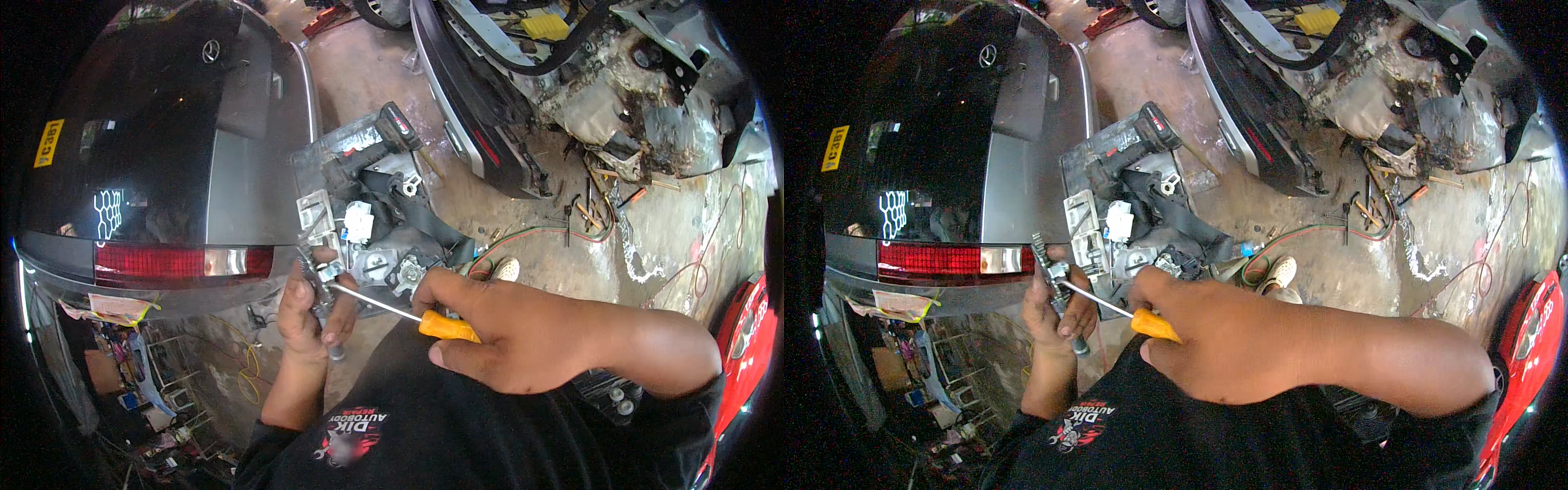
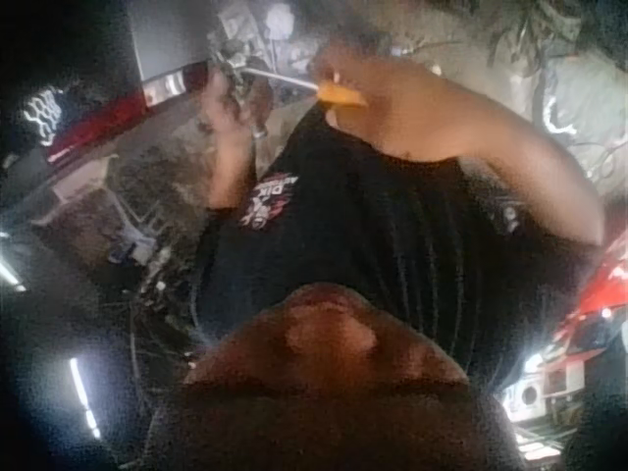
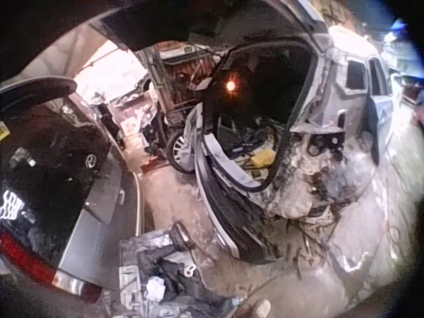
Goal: The person cleans a small metallic car part with a white cloth, then uses a yellow-handled screwdriver to adjust or remove components from the part. The person repeatedly manipulates the part and tool, focusing on specific areas of the assembly.
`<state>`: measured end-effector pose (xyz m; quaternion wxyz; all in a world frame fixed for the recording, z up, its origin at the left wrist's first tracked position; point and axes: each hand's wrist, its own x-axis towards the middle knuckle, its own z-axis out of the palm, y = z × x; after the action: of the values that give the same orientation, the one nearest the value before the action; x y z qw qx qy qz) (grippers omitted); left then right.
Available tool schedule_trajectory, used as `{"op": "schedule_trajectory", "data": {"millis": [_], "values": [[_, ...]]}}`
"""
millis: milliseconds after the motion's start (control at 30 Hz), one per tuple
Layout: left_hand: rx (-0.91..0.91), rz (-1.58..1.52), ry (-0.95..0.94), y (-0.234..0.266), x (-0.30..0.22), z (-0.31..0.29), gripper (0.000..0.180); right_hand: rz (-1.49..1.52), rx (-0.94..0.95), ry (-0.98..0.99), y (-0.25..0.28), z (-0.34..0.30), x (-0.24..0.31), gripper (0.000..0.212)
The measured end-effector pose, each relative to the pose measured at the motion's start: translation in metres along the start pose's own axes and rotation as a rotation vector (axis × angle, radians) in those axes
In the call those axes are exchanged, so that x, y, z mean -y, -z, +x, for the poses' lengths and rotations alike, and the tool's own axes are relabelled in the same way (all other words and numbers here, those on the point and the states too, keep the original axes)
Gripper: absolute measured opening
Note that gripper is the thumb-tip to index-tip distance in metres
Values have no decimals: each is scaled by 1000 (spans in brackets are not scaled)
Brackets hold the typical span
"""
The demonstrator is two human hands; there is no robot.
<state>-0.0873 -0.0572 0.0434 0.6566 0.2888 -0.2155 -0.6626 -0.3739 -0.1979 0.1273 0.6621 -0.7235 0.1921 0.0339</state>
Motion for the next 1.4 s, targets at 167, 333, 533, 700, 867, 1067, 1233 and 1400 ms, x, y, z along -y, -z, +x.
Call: {"op": "schedule_trajectory", "data": {"millis": [167,333,533,700,867,1067,1233,1400], "values": [[18,256,-70,-5,2,0,54,241,71,-15,-10,7,-5,37],[-31,260,-93,-3,-1,-5,56,388,32,0,-33,9,-20,36],[-60,341,-112,4,-2,-6,62,900,225,-81,-54,23,-45,26],[-113,597,-156,-1,-3,-8,59,809,241,-110,-53,24,-39,17],[-117,779,-195,0,-2,-11,56,576,115,-138,-69,34,-44,20],[-146,1072,-226,-5,-6,-12,48,-123,-277,-18,-77,41,-38,28],[-201,1669,-375,-2,3,-1,45,-222,-297,-176,-79,61,-34,29],[-279,1375,-111,-7,14,2,42,-270,-263,-178,-80,73,-53,30]]}}
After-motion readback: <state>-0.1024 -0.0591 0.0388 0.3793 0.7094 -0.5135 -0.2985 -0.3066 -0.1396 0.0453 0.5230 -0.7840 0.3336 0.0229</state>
